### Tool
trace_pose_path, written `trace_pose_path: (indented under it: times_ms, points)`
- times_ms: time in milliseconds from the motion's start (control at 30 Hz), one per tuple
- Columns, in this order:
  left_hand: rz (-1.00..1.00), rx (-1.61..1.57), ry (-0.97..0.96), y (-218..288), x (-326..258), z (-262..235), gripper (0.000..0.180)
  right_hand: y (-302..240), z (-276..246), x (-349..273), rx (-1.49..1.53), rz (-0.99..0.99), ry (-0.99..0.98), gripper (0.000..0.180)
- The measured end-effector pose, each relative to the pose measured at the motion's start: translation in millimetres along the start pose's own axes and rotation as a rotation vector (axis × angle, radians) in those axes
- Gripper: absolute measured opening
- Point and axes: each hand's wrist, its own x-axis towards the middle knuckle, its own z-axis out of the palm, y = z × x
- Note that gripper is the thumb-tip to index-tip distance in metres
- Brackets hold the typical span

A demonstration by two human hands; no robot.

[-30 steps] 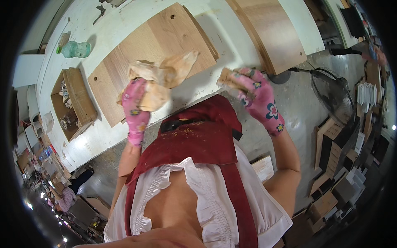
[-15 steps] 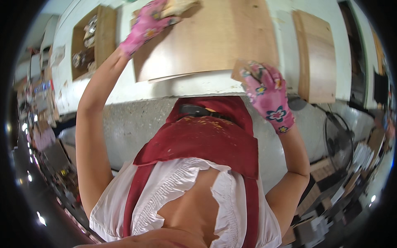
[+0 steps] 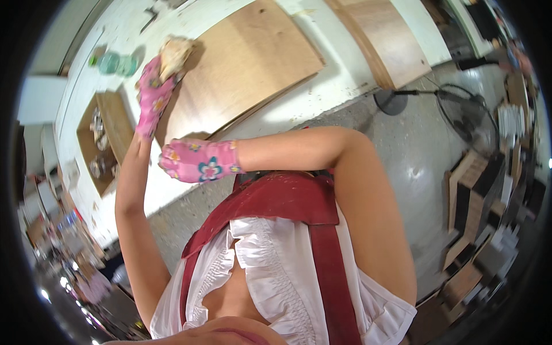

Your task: The person applies a substance to wood panels with a cloth and rubs the surface with a small block.

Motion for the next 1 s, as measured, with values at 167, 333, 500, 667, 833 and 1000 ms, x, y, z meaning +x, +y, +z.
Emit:
trace_pose_path:
  times_ms: [167,333,500,667,833,1000]
  points:
    - [-0.174,-0.267,-0.041,23.3,7.6,3.9,0.059,30.0,-127.5,-119.4,0.198,0.554,-0.204,0.033]
    - [-0.091,-0.218,-0.051,3.8,2.1,2.7,0.061,44.7,-220.9,-247.8,0.258,1.252,0.564,0.031]
    - [0.196,0.085,-0.145,72.2,20.3,1.4,0.056,26.3,-258.3,-252.4,-0.451,1.045,0.417,0.043]
    - [0.519,0.103,-0.566,67.6,-27.3,-15.8,0.057,106.3,-206.8,-157.3,0.431,0.751,0.486,0.035]
    - [0.671,-0.103,-0.752,150.3,46.5,33.2,0.036,172.6,-207.8,-106.5,0.523,0.618,0.241,0.033]
    - [0.811,-0.017,-0.681,163.9,75.2,89.0,0.058,208.1,-163.9,-64.5,0.477,0.493,0.194,0.034]
